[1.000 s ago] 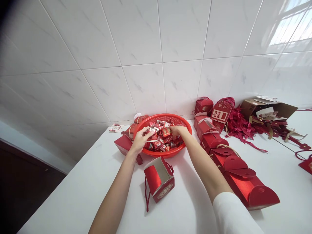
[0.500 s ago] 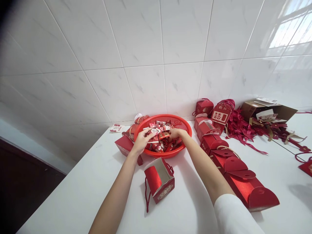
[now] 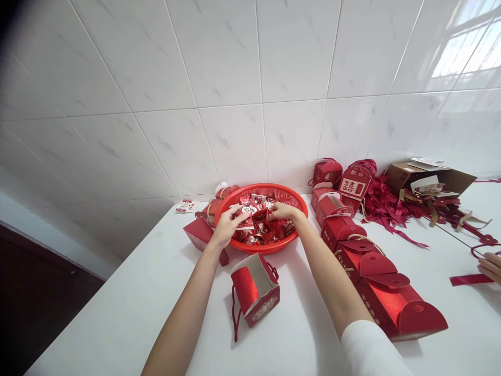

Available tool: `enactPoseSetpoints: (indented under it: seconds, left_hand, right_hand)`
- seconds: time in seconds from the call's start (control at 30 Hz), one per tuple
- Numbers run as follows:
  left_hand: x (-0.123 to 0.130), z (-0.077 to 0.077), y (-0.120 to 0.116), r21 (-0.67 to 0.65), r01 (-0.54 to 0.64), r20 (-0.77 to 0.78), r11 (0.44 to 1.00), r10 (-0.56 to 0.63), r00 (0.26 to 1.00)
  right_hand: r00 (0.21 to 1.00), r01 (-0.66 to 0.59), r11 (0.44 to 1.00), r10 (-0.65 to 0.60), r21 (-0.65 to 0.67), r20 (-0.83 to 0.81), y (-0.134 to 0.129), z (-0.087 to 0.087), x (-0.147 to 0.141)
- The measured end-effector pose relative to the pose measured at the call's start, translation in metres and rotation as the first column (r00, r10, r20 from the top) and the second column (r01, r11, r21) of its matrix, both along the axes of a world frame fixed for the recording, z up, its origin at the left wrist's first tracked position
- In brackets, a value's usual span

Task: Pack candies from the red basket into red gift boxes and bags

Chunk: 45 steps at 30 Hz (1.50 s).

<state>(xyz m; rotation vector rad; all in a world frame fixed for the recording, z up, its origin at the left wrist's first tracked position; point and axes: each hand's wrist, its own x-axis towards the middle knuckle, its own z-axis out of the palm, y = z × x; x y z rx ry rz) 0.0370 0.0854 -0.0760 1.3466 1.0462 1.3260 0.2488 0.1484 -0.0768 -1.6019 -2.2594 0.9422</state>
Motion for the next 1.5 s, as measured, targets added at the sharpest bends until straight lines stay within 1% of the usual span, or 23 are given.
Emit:
enactPoseSetpoints:
  seconds: [0.1, 0.27, 0.4, 0.53, 0.63, 0.77, 0.93, 1.0, 1.1, 1.27, 1.3, 1.37, 1.43, 1.5]
  left_hand:
    - [-0.001, -0.002, 0.001, 0.015, 0.009, -0.014, 1.0, -0.009, 1.0]
    - [-0.002, -0.005, 0.003, 0.036, 0.023, -0.015, 0.999, -0.022, 1.0]
    - [-0.001, -0.004, 0.002, 0.035, 0.023, -0.005, 0.999, -0.022, 1.0]
    - [-0.001, -0.002, 0.001, 0.014, 0.024, 0.005, 1.0, -0.025, 1.0]
    - [-0.001, -0.003, 0.002, 0.022, 0.011, -0.002, 1.0, -0.011, 1.0]
    - [-0.002, -0.005, 0.003, 0.036, 0.04, -0.006, 0.999, -0.04, 0.999]
    - [-0.003, -0.006, 0.004, 0.036, 0.044, -0.009, 0.998, -0.044, 0.999]
    - [-0.002, -0.005, 0.003, 0.047, 0.039, -0.016, 0.998, -0.038, 0.999]
    - [-0.002, -0.003, 0.002, 0.061, 0.028, -0.02, 0.998, -0.027, 0.999]
    - [-0.001, -0.004, 0.001, -0.058, 0.036, 0.044, 0.998, -0.034, 0.998]
    - [-0.001, -0.004, 0.002, -0.057, 0.038, 0.049, 0.998, -0.035, 0.998]
    - [-0.002, -0.005, 0.003, -0.012, 0.04, 0.043, 0.999, -0.039, 0.998]
    - [-0.002, -0.005, 0.004, 0.031, 0.041, 0.035, 0.999, -0.042, 0.999]
    - [-0.002, -0.005, 0.005, 0.046, 0.041, 0.035, 0.998, -0.043, 0.998]
  right_hand:
    - [0.999, 0.0, 0.999, -0.003, 0.045, 0.054, 0.001, -0.002, -0.002]
    - [0.987, -0.067, 0.997, 0.06, 0.043, 0.152, -0.004, -0.003, -0.011]
    - [0.969, -0.128, 0.992, 0.125, 0.0, 0.212, -0.008, -0.002, -0.017]
    - [0.954, -0.186, 0.982, 0.187, -0.029, 0.235, -0.011, 0.001, -0.021]
    - [0.943, -0.211, 0.976, 0.218, -0.053, 0.25, -0.011, 0.002, -0.023]
    - [0.938, -0.225, 0.971, 0.237, -0.076, 0.255, -0.008, -0.002, -0.025]
    - [0.917, -0.28, 0.944, 0.317, -0.176, 0.242, -0.001, -0.01, -0.025]
    - [0.915, -0.312, 0.931, 0.348, -0.188, 0.205, 0.0, -0.011, -0.024]
    - [0.918, -0.367, 0.918, 0.383, -0.149, 0.098, 0.0, -0.008, -0.02]
    - [0.915, -0.402, 0.912, 0.397, -0.078, -0.073, 0.001, -0.002, -0.012]
    - [0.913, -0.401, 0.914, 0.392, -0.068, -0.112, 0.001, -0.002, -0.01]
    - [0.9, -0.393, 0.918, 0.372, -0.055, -0.227, 0.001, -0.001, -0.008]
    - [0.873, -0.371, 0.927, 0.329, -0.052, -0.359, -0.002, 0.001, -0.006]
    - [0.847, -0.334, 0.94, 0.27, -0.062, -0.458, -0.005, 0.003, -0.005]
